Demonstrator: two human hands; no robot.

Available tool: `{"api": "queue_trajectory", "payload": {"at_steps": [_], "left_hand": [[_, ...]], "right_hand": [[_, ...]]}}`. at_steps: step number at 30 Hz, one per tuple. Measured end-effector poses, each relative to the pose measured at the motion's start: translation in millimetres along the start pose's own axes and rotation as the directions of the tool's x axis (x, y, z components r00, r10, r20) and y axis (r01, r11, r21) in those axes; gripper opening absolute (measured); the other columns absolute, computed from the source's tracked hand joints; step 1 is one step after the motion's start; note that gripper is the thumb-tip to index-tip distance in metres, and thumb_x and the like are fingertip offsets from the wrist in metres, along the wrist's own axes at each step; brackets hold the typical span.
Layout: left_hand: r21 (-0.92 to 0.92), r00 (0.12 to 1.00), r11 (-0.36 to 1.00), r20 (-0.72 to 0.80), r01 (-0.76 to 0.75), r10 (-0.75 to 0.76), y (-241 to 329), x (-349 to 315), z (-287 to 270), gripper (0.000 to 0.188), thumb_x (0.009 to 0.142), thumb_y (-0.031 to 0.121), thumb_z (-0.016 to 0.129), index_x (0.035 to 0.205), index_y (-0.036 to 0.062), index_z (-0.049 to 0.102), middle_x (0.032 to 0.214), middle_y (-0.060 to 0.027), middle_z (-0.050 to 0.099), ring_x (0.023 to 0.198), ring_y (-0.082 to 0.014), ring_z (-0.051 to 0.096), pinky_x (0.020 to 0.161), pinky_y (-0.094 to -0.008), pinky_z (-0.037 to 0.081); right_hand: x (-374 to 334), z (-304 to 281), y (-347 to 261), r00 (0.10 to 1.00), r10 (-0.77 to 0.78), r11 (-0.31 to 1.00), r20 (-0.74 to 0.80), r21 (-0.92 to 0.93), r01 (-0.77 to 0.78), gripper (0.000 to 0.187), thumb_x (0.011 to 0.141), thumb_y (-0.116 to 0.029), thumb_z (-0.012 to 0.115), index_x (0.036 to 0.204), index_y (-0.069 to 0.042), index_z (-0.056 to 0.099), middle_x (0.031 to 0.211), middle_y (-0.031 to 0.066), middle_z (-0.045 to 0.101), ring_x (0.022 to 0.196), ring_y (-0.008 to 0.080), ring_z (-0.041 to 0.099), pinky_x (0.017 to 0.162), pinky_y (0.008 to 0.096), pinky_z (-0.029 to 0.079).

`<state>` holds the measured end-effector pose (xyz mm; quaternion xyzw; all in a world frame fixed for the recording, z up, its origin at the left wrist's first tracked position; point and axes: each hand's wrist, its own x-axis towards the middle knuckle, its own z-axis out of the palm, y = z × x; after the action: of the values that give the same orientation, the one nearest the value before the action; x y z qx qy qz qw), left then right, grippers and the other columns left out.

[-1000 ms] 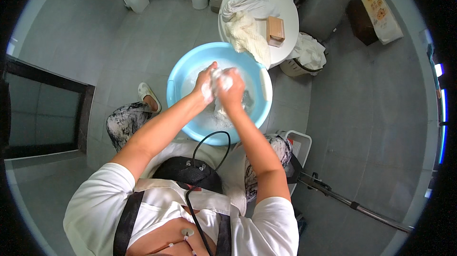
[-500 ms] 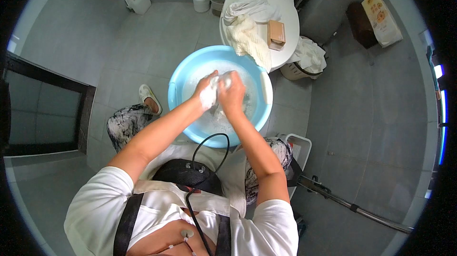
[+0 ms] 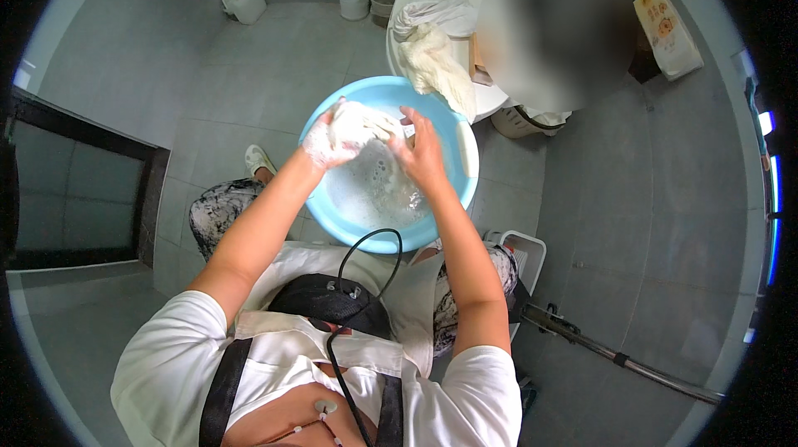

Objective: The person washes a piece of white cloth in a basin of soapy water by hand and with a brush, scrubbing and squeezing it several times.

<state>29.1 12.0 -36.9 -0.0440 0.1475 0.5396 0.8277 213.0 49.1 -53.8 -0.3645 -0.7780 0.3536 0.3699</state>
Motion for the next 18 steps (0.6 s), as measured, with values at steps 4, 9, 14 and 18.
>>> {"api": "queue_trajectory", "payload": {"at_steps": [4,9,14,18], "left_hand": [[-0.023,0.996,0.997,-0.043,-0.073,0.072,5.6,-6.1,-0.5,0.034,0.086,0.039,0.04,0.094,0.0104,0.055,0.089,-0.0052,0.059,0.078,-0.0192,0.057,0.054,-0.0301,0.046],[-0.073,0.996,0.996,-0.08,-0.046,0.04,-12.2,-7.8,7.0,0.03,0.085,0.036,0.042,0.091,0.0105,0.056,0.084,-0.003,0.06,0.073,-0.0163,0.058,0.04,-0.0259,0.039],[0.019,0.969,0.989,-0.195,-0.15,0.151,3.7,-13.5,13.1,0.025,0.084,0.036,0.047,0.085,0.012,0.055,0.077,-0.0008,0.059,0.069,-0.0139,0.057,0.038,-0.0235,0.035],[0.247,0.947,0.937,-0.14,-0.248,0.288,36.6,-16.6,4.0,0.013,0.08,0.027,0.058,0.083,0.0143,0.054,0.073,0.0006,0.057,0.056,-0.0103,0.053,0.037,-0.0206,0.032]], "right_hand": [[-12.1,13.5,-15.0,0.992,-0.125,0.956,-0.002,-0.267,0.12,0.076,0.063,-0.006,0.065,0.127,-0.01,0.027,0.11,0.0191,0.044,0.1,0.0361,0.046,0.081,0.0423,0.041],[-9.9,22.6,-6.3,0.955,-0.245,0.903,-0.169,-0.397,0.162,0.06,0.064,0.006,0.053,0.12,-0.01,0.041,0.103,0.016,0.049,0.094,0.0345,0.047,0.078,0.0383,0.042],[-0.3,2.1,15.4,0.998,-0.066,0.997,-0.021,-0.037,0.066,0.039,0.067,0.008,0.043,0.101,-0.003,0.059,0.087,0.0106,0.056,0.08,0.0245,0.052,0.076,0.028,0.04],[3.6,-15.9,12.5,0.87,0.396,0.557,0.293,0.676,-0.481,0.035,0.071,-0.003,0.042,0.103,0.002,0.055,0.089,0.0054,0.057,0.073,0.0121,0.051,0.068,0.0229,0.041]]}}
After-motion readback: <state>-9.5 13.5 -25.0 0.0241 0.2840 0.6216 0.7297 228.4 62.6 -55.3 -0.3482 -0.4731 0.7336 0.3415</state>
